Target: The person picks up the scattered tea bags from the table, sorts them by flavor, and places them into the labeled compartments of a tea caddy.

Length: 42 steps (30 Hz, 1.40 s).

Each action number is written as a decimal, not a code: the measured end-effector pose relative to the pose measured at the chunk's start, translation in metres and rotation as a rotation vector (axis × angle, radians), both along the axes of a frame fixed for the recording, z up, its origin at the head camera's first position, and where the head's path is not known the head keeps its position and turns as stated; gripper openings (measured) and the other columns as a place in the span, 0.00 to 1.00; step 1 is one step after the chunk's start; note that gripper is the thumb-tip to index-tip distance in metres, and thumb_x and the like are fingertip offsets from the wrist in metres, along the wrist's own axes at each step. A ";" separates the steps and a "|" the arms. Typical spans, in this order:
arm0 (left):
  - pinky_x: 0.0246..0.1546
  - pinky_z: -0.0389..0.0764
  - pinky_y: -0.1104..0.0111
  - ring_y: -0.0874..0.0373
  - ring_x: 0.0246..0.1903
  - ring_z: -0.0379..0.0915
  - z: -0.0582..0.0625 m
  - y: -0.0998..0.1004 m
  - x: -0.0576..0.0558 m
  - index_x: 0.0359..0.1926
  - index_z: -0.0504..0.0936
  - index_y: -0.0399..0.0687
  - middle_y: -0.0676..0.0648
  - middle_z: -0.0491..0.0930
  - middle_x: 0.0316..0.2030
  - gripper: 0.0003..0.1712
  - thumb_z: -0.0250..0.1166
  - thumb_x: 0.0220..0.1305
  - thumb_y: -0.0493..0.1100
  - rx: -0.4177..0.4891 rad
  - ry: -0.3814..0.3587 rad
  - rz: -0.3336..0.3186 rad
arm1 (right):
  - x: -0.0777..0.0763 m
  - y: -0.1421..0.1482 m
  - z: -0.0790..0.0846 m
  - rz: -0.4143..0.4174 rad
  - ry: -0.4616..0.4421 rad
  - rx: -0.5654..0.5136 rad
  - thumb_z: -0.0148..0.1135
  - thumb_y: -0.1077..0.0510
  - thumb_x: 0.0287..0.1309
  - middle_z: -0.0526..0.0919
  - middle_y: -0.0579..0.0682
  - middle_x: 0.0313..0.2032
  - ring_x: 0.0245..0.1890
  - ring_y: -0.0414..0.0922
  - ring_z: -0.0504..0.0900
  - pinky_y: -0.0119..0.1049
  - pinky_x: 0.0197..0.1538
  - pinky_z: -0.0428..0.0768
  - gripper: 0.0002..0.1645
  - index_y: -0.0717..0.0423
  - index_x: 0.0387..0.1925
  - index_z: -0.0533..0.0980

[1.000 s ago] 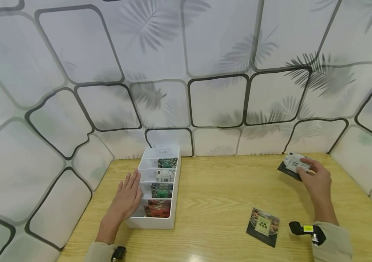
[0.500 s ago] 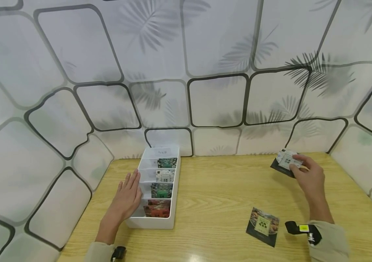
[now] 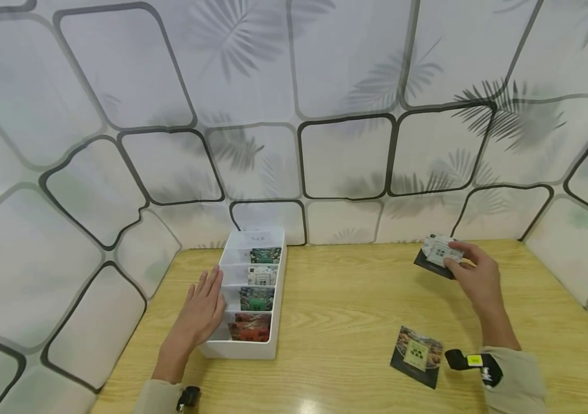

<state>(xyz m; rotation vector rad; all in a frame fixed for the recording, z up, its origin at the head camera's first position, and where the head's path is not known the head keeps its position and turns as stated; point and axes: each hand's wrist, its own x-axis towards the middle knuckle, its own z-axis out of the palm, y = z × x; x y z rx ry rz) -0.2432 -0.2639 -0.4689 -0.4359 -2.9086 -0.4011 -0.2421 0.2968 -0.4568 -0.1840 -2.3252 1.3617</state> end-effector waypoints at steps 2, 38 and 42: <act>0.72 0.49 0.36 0.34 0.78 0.41 0.001 0.000 0.000 0.78 0.53 0.30 0.35 0.49 0.79 0.32 0.41 0.81 0.41 0.001 -0.005 0.001 | 0.000 -0.003 0.001 0.015 -0.001 -0.001 0.62 0.57 0.71 0.76 0.65 0.59 0.35 0.20 0.73 0.20 0.33 0.76 0.26 0.65 0.65 0.74; 0.73 0.48 0.36 0.34 0.78 0.42 0.000 0.001 0.000 0.78 0.53 0.30 0.36 0.48 0.80 0.32 0.42 0.80 0.41 0.001 -0.015 0.012 | -0.011 -0.060 -0.007 0.235 0.026 -0.052 0.61 0.58 0.73 0.74 0.63 0.64 0.45 0.24 0.76 0.23 0.38 0.81 0.22 0.64 0.63 0.75; 0.73 0.48 0.36 0.34 0.78 0.42 0.001 0.000 0.000 0.78 0.53 0.30 0.36 0.49 0.80 0.32 0.42 0.80 0.41 -0.003 -0.010 0.010 | -0.012 -0.068 -0.007 0.279 0.049 -0.074 0.61 0.59 0.73 0.74 0.63 0.63 0.46 0.26 0.78 0.24 0.40 0.81 0.22 0.64 0.63 0.75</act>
